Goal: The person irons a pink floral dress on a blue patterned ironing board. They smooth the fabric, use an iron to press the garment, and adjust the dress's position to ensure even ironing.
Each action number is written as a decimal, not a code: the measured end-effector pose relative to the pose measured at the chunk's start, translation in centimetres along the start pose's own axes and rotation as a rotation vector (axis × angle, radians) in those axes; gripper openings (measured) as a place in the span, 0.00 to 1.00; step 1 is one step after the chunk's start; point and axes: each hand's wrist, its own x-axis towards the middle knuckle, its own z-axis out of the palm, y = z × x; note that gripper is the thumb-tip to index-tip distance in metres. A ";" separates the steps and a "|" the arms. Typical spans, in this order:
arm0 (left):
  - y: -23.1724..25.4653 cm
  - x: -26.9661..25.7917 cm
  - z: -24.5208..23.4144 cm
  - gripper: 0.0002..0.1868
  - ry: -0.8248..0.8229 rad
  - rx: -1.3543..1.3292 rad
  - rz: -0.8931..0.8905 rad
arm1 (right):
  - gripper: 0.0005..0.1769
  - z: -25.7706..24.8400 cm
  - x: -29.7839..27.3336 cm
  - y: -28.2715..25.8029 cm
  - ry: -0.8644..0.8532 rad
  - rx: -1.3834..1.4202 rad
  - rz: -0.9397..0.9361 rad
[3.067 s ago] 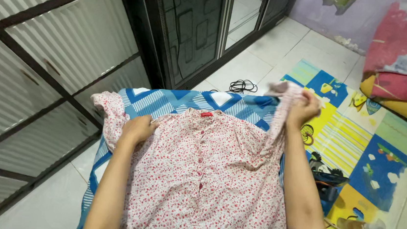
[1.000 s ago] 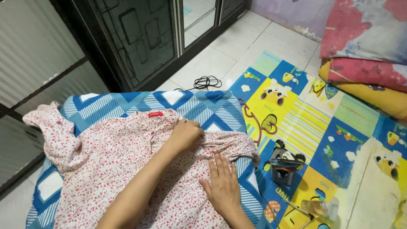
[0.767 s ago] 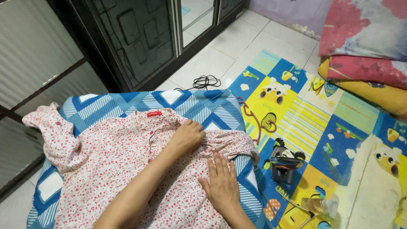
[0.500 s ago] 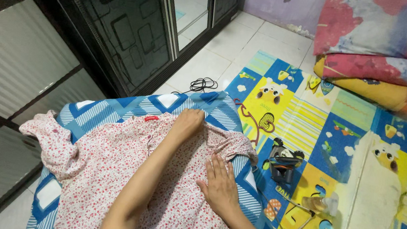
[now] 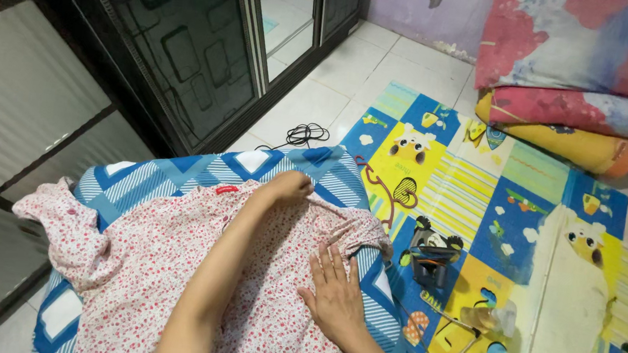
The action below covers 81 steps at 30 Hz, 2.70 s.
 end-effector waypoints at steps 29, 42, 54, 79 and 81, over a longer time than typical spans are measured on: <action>2.7 -5.6 -1.9 0.16 0.610 0.203 0.162 | 0.45 0.4 -0.2 -0.3 0.056 -0.056 0.061; 3.5 -5.4 -1.3 0.22 0.625 0.250 -0.011 | 0.54 4.1 -4.6 12.9 0.160 0.063 0.762; 2.1 -4.3 -1.1 0.26 0.468 0.175 -0.109 | 0.29 13.2 -6.3 30.7 0.420 0.393 1.096; -4.2 -7.7 -5.3 0.26 0.112 -0.068 -0.196 | 0.25 -13.4 -0.5 0.7 -0.066 -0.044 0.225; -4.1 -8.1 -5.2 0.24 0.161 -0.080 -0.192 | 0.25 -11.3 -0.2 -0.8 -0.096 -0.051 0.141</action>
